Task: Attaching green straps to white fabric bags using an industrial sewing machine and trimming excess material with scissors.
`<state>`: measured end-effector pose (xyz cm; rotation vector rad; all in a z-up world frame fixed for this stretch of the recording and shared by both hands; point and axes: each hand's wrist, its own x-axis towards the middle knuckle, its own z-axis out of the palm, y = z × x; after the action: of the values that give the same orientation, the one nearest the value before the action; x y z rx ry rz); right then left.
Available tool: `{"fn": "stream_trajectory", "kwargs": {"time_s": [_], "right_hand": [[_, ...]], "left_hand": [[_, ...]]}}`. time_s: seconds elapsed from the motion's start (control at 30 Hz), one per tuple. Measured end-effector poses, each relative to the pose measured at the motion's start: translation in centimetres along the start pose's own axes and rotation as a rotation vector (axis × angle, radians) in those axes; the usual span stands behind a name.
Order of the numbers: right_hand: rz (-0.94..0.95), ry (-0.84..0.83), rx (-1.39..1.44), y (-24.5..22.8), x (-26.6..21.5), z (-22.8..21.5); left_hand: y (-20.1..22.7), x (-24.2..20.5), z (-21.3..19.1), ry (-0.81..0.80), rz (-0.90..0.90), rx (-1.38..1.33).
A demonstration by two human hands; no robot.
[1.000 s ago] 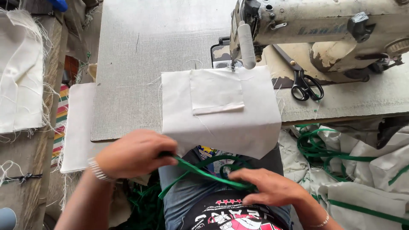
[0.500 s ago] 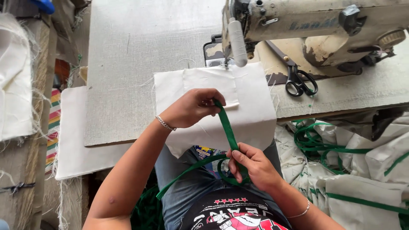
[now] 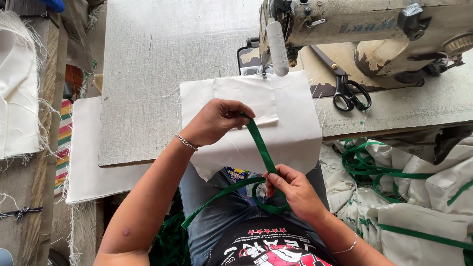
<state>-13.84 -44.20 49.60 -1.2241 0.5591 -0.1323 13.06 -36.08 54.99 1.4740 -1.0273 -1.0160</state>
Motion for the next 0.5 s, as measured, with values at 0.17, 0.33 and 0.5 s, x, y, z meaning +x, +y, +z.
{"fn": "stream_trajectory", "kwargs": {"time_s": [0.17, 0.33, 0.5], "right_hand": [[-0.053, 0.148, -0.109, 0.4, -0.5, 0.0], [-0.040, 0.211, -0.140, 1.0, -0.5, -0.6], [-0.126, 0.075, -0.042, 1.1, -1.0, -0.8]], "left_hand": [[-0.7, 0.3, -0.1, 0.059, -0.047, -0.034], [-0.4, -0.3, -0.5, 0.011, -0.031, 0.037], [-0.1, -1.2, 1.0, 0.167, 0.246, 0.233]]}}
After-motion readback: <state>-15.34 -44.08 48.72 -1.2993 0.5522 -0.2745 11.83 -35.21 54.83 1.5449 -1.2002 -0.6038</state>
